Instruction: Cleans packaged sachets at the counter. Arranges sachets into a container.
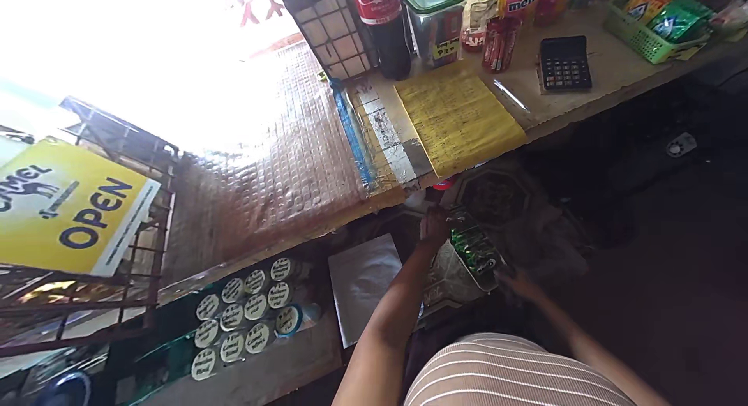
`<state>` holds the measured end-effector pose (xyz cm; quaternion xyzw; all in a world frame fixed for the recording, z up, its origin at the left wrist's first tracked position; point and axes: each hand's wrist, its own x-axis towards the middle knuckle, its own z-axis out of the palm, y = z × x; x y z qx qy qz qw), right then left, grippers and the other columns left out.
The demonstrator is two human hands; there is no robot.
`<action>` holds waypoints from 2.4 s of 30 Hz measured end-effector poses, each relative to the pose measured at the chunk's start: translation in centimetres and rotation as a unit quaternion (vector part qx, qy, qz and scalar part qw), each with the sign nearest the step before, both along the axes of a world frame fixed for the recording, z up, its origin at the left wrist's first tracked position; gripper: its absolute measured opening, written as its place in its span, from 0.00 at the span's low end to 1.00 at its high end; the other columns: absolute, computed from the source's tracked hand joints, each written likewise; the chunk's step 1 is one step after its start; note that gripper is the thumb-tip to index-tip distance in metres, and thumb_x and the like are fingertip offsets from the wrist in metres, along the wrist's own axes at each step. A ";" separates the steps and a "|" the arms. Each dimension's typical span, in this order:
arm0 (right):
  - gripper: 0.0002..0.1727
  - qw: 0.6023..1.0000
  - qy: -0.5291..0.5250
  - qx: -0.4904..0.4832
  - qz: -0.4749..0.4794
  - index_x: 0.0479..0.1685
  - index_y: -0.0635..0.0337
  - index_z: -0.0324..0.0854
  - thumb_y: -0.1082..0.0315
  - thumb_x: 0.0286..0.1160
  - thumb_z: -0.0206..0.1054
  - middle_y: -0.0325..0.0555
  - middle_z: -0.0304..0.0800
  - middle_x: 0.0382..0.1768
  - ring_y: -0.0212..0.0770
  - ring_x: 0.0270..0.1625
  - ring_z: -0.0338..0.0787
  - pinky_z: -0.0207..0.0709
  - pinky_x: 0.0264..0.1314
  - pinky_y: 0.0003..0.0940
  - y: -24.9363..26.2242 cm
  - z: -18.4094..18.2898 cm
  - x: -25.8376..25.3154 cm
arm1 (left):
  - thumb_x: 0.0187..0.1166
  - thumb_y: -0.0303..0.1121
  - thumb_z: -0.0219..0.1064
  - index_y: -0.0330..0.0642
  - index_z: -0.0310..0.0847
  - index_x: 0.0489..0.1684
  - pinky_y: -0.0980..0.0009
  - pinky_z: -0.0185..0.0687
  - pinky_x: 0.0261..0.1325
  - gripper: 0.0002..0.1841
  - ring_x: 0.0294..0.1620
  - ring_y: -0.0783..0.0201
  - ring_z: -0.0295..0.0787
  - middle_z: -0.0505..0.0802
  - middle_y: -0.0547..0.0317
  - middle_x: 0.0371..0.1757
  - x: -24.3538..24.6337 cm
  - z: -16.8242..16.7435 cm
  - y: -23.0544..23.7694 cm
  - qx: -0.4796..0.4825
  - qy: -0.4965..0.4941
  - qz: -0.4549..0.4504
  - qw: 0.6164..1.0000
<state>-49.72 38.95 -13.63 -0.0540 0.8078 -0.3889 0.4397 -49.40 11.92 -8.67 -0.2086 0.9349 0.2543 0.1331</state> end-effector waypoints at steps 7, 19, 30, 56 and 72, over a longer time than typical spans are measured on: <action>0.35 1.000 0.002 -0.004 -0.006 0.85 0.67 0.65 0.55 0.86 0.65 0.70 0.77 0.75 0.61 0.78 0.78 0.66 0.83 0.54 -0.1 0.1 -0.2 | 0.88 0.46 0.59 0.36 0.85 0.64 0.43 0.70 0.78 0.23 0.79 0.42 0.76 0.82 0.39 0.76 2.0 0.2 0.0 -0.002 -0.091 0.000 0.996; 0.33 1.000 0.010 0.007 -0.014 0.84 0.68 0.67 0.55 0.87 0.63 0.70 0.78 0.74 0.62 0.77 0.79 0.66 0.82 0.56 -0.4 -0.4 -0.2 | 0.87 0.38 0.60 0.39 0.88 0.63 0.48 0.71 0.78 0.17 0.79 0.42 0.75 0.84 0.39 0.72 2.7 0.9 3.0 -0.007 0.019 -0.049 0.999; 0.31 1.000 -0.005 -0.007 -0.023 0.82 0.69 0.67 0.56 0.89 0.60 0.70 0.82 0.69 0.60 0.71 0.83 0.71 0.78 0.54 -0.4 -0.1 0.0 | 0.90 0.37 0.55 0.39 0.80 0.73 0.45 0.69 0.80 0.20 0.85 0.39 0.67 0.74 0.39 0.83 3.1 0.2 3.3 -0.007 -0.082 -0.037 0.996; 0.32 0.999 0.004 -0.008 -0.034 0.84 0.67 0.65 0.54 0.90 0.58 0.69 0.82 0.68 0.60 0.69 0.85 0.73 0.75 0.55 -0.5 -0.6 0.2 | 0.87 0.43 0.60 0.36 0.86 0.65 0.46 0.65 0.81 0.21 0.85 0.40 0.65 0.76 0.37 0.81 3.3 -0.6 6.6 -0.055 -0.055 -0.057 0.995; 0.30 0.999 0.008 -0.005 -0.033 0.82 0.67 0.68 0.55 0.90 0.58 0.69 0.83 0.68 0.60 0.71 0.84 0.71 0.78 0.54 -0.5 -0.8 0.2 | 0.88 0.44 0.58 0.40 0.84 0.70 0.47 0.68 0.79 0.22 0.81 0.39 0.71 0.81 0.37 0.75 6.0 -0.4 6.2 -0.028 -0.030 -0.034 0.999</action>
